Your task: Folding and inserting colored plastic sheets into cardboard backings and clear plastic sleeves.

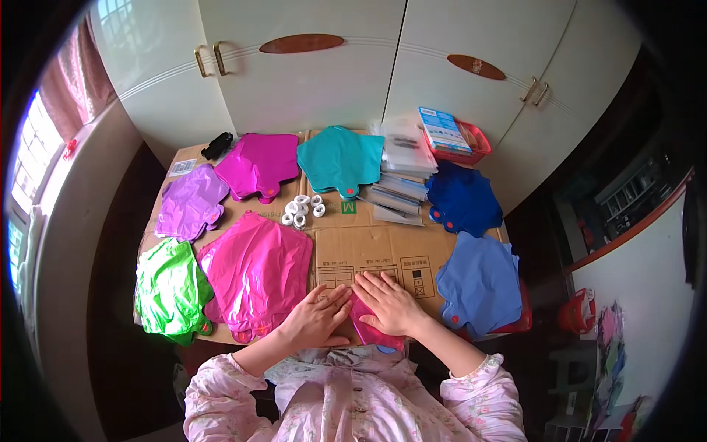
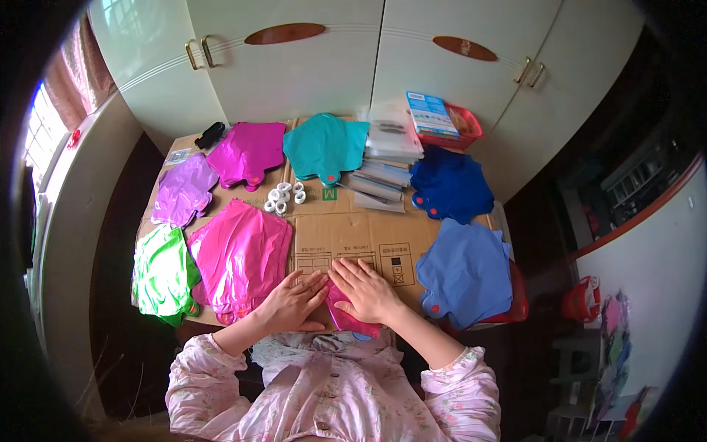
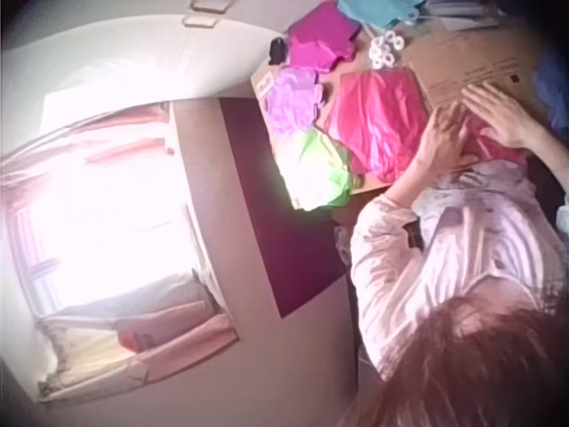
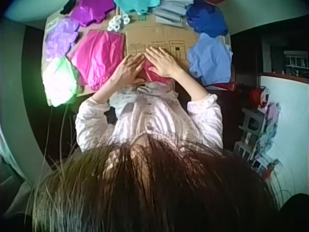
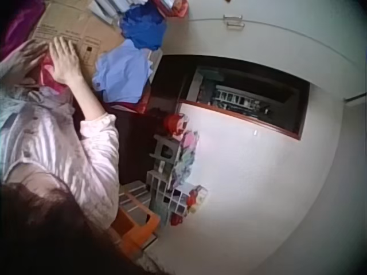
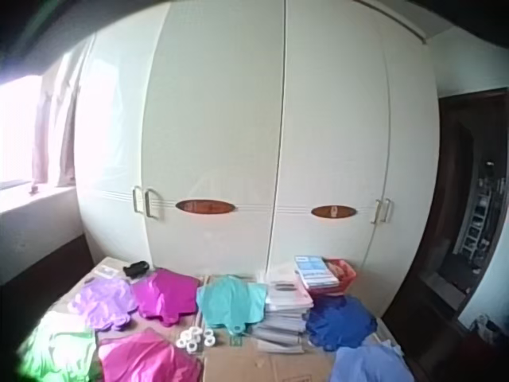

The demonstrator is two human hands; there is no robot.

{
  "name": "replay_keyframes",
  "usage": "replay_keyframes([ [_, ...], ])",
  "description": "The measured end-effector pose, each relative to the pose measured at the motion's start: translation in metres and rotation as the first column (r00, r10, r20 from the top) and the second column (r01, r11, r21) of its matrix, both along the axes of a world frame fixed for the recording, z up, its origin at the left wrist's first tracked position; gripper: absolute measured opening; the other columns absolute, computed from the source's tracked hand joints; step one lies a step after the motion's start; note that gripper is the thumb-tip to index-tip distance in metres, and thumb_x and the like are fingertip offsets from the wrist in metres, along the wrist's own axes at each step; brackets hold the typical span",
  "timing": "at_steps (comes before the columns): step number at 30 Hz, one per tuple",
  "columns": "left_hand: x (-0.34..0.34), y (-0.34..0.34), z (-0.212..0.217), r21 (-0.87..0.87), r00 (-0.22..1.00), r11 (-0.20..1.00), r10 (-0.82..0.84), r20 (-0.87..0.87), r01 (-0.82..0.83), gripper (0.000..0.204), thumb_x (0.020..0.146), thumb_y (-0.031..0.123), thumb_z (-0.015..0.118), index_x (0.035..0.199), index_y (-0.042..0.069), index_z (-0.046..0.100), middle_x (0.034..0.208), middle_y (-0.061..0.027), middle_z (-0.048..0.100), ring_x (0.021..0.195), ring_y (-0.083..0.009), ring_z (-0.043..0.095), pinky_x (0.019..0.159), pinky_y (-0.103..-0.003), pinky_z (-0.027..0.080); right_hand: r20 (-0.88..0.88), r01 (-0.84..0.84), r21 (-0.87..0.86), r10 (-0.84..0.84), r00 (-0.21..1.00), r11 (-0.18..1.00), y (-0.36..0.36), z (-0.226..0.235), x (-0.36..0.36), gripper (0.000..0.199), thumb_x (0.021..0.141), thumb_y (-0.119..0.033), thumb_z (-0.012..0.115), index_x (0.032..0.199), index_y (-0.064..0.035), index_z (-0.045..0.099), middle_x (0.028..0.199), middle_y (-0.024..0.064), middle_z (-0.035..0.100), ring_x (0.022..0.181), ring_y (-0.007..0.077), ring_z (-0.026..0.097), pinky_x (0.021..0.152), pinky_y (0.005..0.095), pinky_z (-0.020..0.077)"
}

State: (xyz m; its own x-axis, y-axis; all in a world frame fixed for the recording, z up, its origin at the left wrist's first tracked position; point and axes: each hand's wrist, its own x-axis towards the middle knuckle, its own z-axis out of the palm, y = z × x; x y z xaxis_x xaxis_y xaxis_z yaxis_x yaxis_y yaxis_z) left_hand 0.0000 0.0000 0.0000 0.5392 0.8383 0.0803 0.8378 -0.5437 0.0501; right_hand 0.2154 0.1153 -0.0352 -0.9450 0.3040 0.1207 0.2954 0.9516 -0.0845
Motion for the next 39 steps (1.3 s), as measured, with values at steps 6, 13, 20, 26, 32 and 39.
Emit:
replay_keyframes([
  [6,0.004,-0.001,0.007,0.029,1.0,1.0,0.007,-0.007,-0.006,0.07,0.085,0.056,0.052,0.127,0.0,0.051,0.141,-0.0149,0.045,0.135,-0.0239,0.036,0.11,-0.044,0.026,0.014,-0.011,-0.056,0.011,1.0,0.998,-0.001,0.015,0.001,0.086,0.084,-0.064,0.051,0.143,-0.0034,0.033,0.15,0.0164,0.031,0.14,0.03,0.027,0.114,0.0492,0.0193],
  [13,0.021,-0.022,-0.005,0.039,0.978,0.991,-0.134,0.163,0.129,0.06,0.082,0.041,0.062,0.127,0.002,0.053,0.135,-0.0138,0.051,0.128,-0.025,0.046,0.105,-0.042,0.037,0.05,-0.006,-0.041,0.009,0.999,0.999,-0.001,0.013,0.0,0.105,0.071,-0.074,0.057,0.145,-0.0039,0.029,0.151,0.0152,0.027,0.141,0.0284,0.022,0.115,0.0506,0.0144],
  [20,0.038,-0.037,-0.025,0.284,0.987,0.956,-0.108,0.122,0.07,0.029,0.079,0.02,0.062,0.102,0.002,0.065,0.121,-0.0117,0.062,0.115,-0.0239,0.058,0.098,-0.037,0.043,0.067,-0.004,-0.088,0.009,0.998,0.996,-0.012,0.02,0.002,0.116,0.064,-0.077,0.06,0.144,0.0007,0.026,0.152,0.018,0.024,0.142,0.0307,0.019,0.115,0.0538,0.0121],
  [26,0.049,-0.047,-0.036,0.427,0.965,0.904,-0.122,0.23,0.013,0.016,0.077,0.018,0.064,0.088,0.007,0.066,0.104,-0.0052,0.068,0.099,-0.016,0.064,0.078,-0.029,0.048,0.107,0.018,-0.103,-0.007,0.994,0.995,-0.029,0.02,0.009,0.113,0.072,-0.079,0.049,0.147,0.0,0.02,0.154,0.0174,0.018,0.144,0.0296,0.016,0.115,0.0534,0.0088],
  [32,0.043,-0.051,-0.034,0.269,0.762,0.915,0.059,0.645,-0.299,0.014,0.072,0.007,0.069,0.086,0.009,0.069,0.085,-0.0037,0.07,0.074,-0.0153,0.066,0.068,-0.029,0.05,-0.3,-0.198,-0.703,-0.032,0.953,0.683,-0.009,0.019,0.044,0.089,0.087,-0.072,0.031,0.145,-0.0045,0.031,0.151,0.0165,0.03,0.144,0.0297,0.015,0.116,0.0517,0.0059],
  [39,0.026,-0.027,-0.011,-0.525,-0.011,0.821,0.537,0.844,-0.223,0.006,0.082,0.001,0.072,0.087,-0.001,0.069,0.076,-0.0012,0.068,0.068,-0.0026,0.058,0.056,-0.02,0.046,-0.462,0.001,-0.734,-0.499,0.733,0.679,-0.038,0.049,0.047,0.03,0.077,-0.015,0.078,0.101,-0.0021,0.066,0.094,0.0077,0.066,0.08,0.0179,0.064,0.071,0.0284,0.0511],
])
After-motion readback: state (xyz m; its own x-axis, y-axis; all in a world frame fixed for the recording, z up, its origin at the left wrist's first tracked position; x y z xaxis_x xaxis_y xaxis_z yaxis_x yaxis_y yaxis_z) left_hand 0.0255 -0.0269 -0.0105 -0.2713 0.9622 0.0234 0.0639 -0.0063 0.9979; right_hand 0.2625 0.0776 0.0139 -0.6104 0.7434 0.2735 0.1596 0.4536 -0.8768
